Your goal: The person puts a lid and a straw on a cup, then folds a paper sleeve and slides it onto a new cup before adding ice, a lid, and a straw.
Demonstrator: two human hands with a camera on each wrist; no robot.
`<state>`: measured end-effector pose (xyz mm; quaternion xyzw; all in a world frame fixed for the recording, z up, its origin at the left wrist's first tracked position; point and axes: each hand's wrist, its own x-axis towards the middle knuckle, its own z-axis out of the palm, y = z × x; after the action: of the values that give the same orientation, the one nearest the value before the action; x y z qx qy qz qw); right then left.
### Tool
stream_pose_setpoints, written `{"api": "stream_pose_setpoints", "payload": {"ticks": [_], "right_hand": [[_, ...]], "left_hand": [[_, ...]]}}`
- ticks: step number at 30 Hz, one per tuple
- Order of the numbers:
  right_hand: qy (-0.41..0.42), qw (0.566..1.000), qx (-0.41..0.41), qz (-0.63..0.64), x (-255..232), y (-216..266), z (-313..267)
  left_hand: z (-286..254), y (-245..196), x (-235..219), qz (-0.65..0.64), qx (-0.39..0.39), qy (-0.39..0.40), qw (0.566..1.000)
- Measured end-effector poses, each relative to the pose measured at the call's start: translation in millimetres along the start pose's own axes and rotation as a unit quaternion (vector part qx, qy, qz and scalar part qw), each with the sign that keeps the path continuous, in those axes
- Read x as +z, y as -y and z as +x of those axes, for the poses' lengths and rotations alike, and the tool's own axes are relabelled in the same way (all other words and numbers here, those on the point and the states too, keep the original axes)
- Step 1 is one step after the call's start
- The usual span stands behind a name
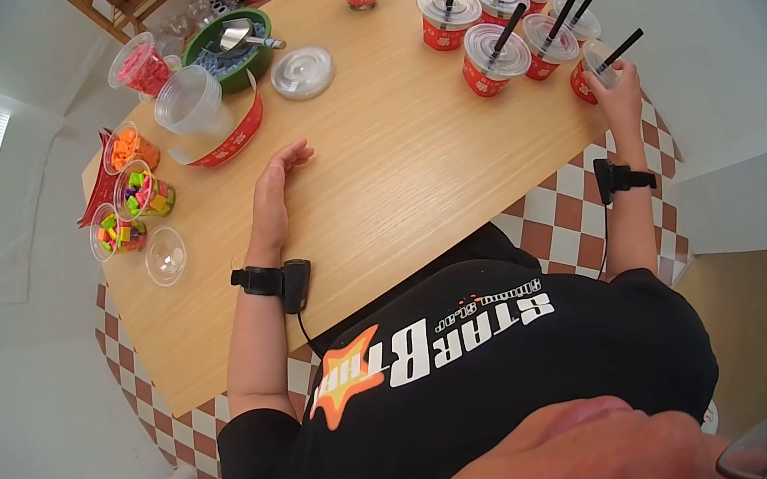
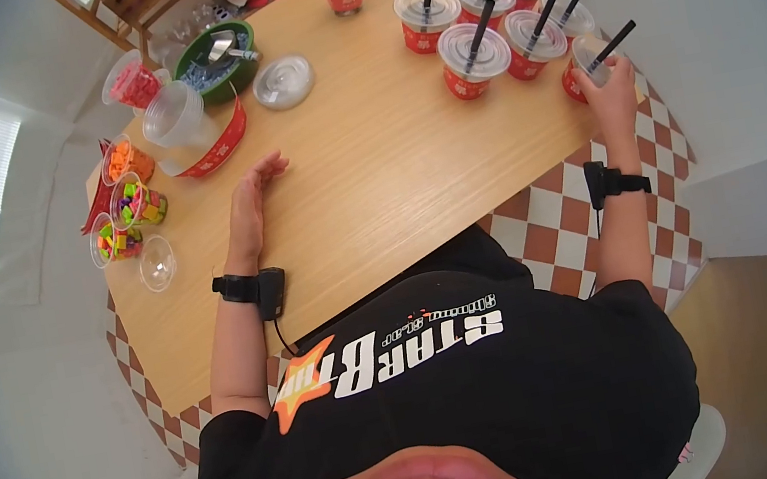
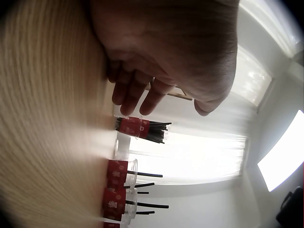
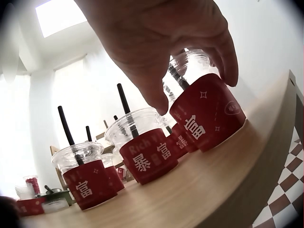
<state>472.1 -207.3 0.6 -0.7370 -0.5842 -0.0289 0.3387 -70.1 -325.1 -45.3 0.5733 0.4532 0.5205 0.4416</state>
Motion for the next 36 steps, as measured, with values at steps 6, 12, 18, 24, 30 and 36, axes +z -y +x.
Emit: {"api": "stream_pose_setpoints", "payload": {"ticks": [6,12,18,24,30,36], "right_hand": [[-0.274,0.955,-0.112,0.0,-3.6,26.8,-15.7],[-0.088,0.925,-0.229,0.29,-1.5,126.0,-54.5],[0.194,0.844,-0.319,0.385,21.5,231.6,-92.6],[0.347,0.763,-0.36,0.409,57.5,299.8,-106.3],[0.445,0.72,-0.302,0.439,94.7,310.4,-125.1],[0.461,0.713,-0.21,0.486,124.8,297.0,-141.4]], "left_hand": [[-1.2,-4.6,-2.5,0.002,-0.008,0.006,1.0],[1.2,-4.8,0.6,0.005,-0.002,-0.001,1.0],[0.3,-7.4,0.5,-0.027,-0.026,-0.084,0.996],[9.1,-23.3,-18.5,0.143,0.031,-0.207,0.967],[9.5,-43.9,-47.3,0.447,-0.049,-0.211,0.868],[6.8,-36.3,-43.1,0.526,-0.028,-0.248,0.813]]}}
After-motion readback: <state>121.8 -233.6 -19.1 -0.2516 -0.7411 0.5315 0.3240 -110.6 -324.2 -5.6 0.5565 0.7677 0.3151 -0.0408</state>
